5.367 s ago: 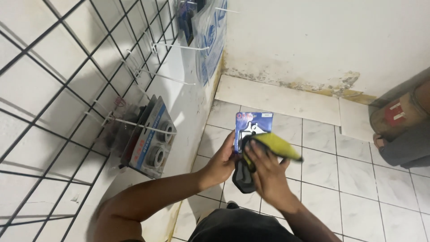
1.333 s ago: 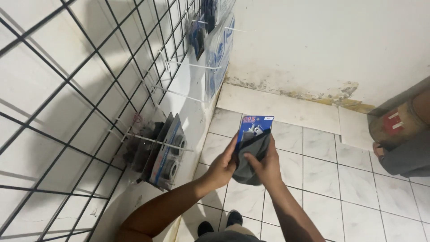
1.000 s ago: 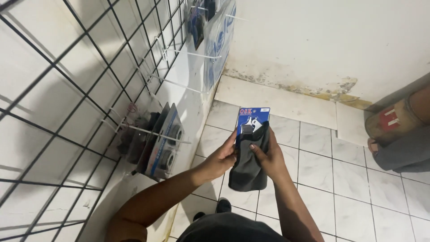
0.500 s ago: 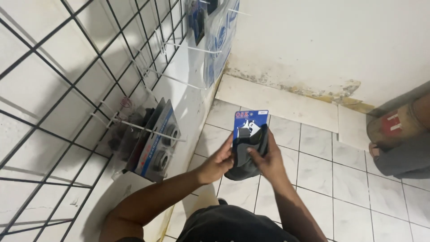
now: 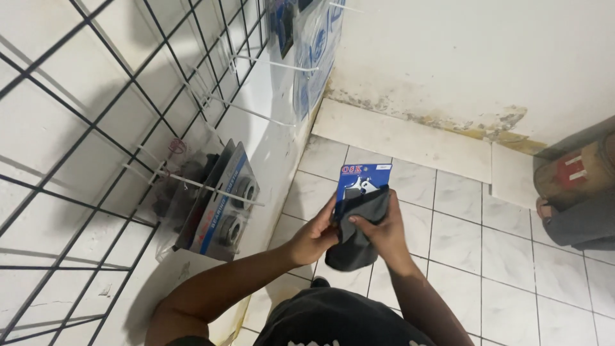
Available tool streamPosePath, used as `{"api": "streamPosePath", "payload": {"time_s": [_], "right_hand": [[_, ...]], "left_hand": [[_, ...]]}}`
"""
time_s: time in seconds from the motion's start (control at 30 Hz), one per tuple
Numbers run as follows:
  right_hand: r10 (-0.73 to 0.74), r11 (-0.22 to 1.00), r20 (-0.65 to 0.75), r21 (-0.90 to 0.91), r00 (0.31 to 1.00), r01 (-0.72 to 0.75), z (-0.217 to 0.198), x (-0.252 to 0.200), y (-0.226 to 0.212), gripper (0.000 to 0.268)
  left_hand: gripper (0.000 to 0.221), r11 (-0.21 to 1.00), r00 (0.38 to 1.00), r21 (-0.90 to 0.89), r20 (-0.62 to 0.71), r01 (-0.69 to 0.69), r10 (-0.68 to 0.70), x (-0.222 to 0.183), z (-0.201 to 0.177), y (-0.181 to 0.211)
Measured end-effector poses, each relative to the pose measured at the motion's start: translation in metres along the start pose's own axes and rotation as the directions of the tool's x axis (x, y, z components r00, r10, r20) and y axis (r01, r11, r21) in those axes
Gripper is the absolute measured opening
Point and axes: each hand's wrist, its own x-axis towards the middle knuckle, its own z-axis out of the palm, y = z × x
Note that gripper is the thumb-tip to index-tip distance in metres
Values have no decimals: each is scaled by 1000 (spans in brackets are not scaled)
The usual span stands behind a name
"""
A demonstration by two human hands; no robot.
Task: Cleaning a packaged car part box with a cloth to remove dust.
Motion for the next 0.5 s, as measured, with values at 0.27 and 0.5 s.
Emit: {"api": "streamPosePath", "payload": {"time_s": [0.27,0.5], "right_hand": [[-9,979,41,205,999,0,-21,9,22,25],[82,921,-15,384,997,-69,-3,9,6,28]], "left_hand": [[73,998,980,-34,-188,51,-57,6,-12,0],[69,997,967,-50,-245,58,-68,10,-6,4]]}}
